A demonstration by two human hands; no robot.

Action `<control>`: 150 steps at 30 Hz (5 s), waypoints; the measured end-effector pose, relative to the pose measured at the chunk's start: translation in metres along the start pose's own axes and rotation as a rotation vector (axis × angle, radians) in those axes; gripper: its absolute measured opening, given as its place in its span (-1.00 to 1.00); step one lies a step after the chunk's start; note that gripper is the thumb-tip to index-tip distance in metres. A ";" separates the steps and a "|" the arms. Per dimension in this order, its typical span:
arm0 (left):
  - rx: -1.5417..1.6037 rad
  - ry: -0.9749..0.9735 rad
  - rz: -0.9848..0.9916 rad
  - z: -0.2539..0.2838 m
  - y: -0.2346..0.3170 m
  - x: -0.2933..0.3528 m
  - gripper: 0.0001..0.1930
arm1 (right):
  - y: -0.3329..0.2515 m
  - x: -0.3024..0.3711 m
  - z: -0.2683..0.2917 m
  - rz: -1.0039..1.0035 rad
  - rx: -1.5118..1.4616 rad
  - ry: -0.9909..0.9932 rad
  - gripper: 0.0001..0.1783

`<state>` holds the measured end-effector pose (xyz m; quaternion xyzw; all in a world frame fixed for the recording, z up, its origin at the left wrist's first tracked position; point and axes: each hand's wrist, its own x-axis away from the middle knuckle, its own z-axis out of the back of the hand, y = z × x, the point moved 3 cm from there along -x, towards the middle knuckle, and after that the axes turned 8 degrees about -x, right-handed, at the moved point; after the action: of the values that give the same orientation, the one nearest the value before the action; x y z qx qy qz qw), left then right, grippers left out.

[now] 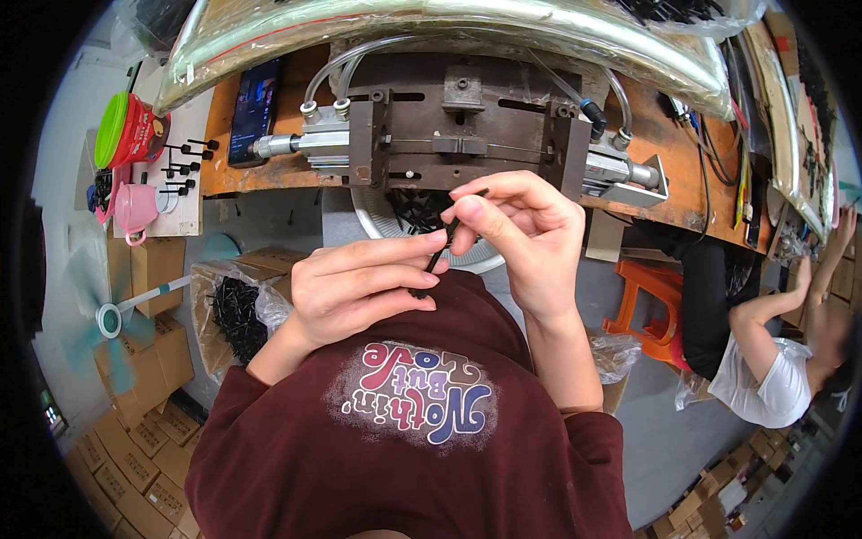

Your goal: The user is manually assembling small black plastic components using a workbench-mounted jig.

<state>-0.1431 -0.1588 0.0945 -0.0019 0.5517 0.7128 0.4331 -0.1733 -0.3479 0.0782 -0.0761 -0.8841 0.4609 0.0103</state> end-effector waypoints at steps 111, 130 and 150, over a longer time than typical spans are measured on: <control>-0.168 0.022 -0.127 -0.004 0.007 -0.003 -0.67 | -0.009 0.010 -0.009 0.063 0.123 0.054 -0.87; -0.179 0.047 -0.135 -0.008 0.001 -0.004 -0.67 | -0.006 0.004 -0.001 0.094 0.116 0.060 -0.81; -0.460 0.119 0.018 -0.024 -0.024 -0.008 -0.72 | -0.006 0.009 0.005 0.235 0.694 0.290 -0.48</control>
<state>-0.1347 -0.1821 0.0702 -0.1376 0.3992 0.8223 0.3815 -0.1831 -0.3539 0.0797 -0.2331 -0.6503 0.7151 0.1074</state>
